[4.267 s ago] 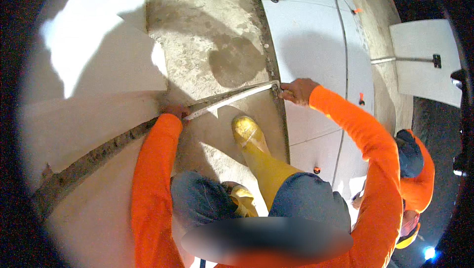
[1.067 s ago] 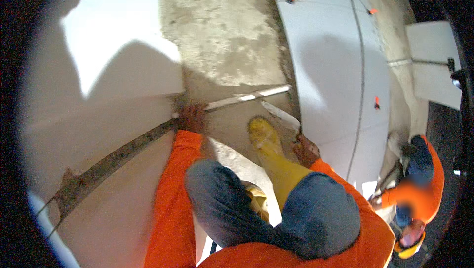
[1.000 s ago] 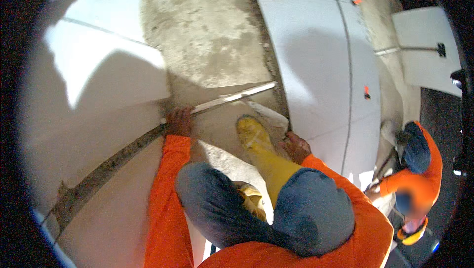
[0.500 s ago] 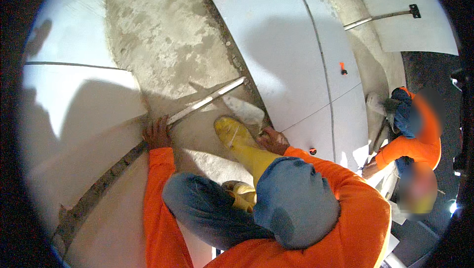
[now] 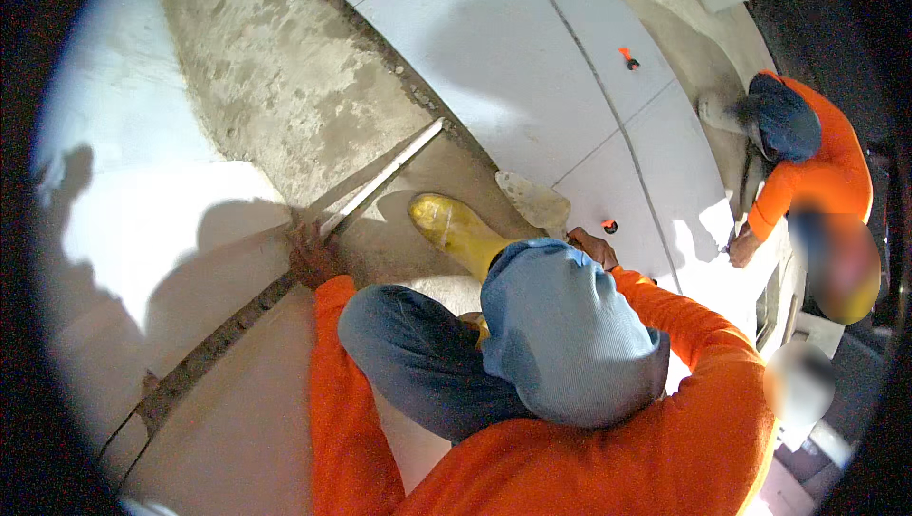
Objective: The person pours water from a bucket onto the floor, then sweeps the area with a broom. They place a metal straightedge on the floor and use a hammer to tap it into position, then use a trowel to spread material along the edge. Another worker is visible nearby working on the same wall.
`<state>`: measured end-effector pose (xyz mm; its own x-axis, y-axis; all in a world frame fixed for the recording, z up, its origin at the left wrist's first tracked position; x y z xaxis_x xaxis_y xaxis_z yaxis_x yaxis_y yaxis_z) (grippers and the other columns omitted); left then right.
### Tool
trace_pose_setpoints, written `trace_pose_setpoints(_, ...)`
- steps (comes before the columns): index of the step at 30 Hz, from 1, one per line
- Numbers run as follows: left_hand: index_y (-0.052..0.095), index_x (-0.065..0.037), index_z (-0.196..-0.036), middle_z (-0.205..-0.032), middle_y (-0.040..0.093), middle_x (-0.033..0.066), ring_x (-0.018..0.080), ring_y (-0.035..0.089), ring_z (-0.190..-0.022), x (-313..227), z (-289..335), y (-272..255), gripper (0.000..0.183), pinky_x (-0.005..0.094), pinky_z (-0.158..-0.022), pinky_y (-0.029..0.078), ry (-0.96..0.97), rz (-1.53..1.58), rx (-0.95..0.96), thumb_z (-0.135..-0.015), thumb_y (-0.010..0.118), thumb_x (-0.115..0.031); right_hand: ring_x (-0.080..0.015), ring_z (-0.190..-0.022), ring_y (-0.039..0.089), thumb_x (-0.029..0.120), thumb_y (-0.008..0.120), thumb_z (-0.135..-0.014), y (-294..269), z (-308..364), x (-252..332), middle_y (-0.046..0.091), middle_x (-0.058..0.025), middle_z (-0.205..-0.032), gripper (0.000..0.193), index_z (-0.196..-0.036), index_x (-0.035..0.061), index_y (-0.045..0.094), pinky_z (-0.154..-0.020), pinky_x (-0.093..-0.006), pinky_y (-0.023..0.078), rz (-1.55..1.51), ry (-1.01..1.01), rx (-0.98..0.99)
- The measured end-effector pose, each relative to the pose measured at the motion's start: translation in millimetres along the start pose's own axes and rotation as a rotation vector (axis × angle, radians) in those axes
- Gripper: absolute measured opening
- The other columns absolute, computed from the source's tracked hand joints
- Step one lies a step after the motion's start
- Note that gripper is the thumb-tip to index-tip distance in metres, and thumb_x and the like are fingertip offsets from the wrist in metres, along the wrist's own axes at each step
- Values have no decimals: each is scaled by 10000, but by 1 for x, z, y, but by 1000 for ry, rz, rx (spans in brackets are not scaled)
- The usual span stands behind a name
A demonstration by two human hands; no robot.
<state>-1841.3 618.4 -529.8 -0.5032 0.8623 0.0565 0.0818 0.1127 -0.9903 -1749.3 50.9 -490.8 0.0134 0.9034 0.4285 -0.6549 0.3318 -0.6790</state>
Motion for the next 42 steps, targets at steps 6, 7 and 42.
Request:
trace_pose_setpoints(6, 545, -247, -1438, -1497, 463, 163, 390, 410, -1387, -43, 5, -17, 542, 575, -1120, 334, 246, 93, -35, -928, 602, -420, -308, -1200, 602, 321, 645, -915, 6, -62, 41, 628, -115, -1313, 365, -1238, 152, 657, -996, -402, 500, 124, -191, 203)
trace_pose_setpoints(7, 547, -245, -1433, -1489, 466, 162, 387, 412, -1379, -46, 10, -26, 537, 572, -1114, 336, 250, 149, -93, -928, 603, -417, -301, -1232, 581, 343, 653, -908, 21, -77, 87, 625, -106, -1326, 371, -1223, 148, 677, -1009, -401, 493, 113, -581, 274)
trace_pose_setpoints(42, 625, -159, -1253, -1211, 562, 104, 281, 484, -1085, -92, 71, -606, 362, 448, -915, 408, 58, 821, 1331, -926, 639, -314, -321, -847, 709, 420, 591, -916, -521, 240, 74, 740, -93, -918, 264, -922, 189, 720, -721, -455, 541, -208, 432, -475)
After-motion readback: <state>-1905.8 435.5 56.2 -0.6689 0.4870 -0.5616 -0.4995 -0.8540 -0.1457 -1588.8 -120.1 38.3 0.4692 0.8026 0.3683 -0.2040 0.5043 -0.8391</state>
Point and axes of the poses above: each hand's wrist, its own z-axis away from the middle knuckle, its own y-axis out of the palm, x = y × z, the point moved 8 cm from there along -z, towards the middle knuckle
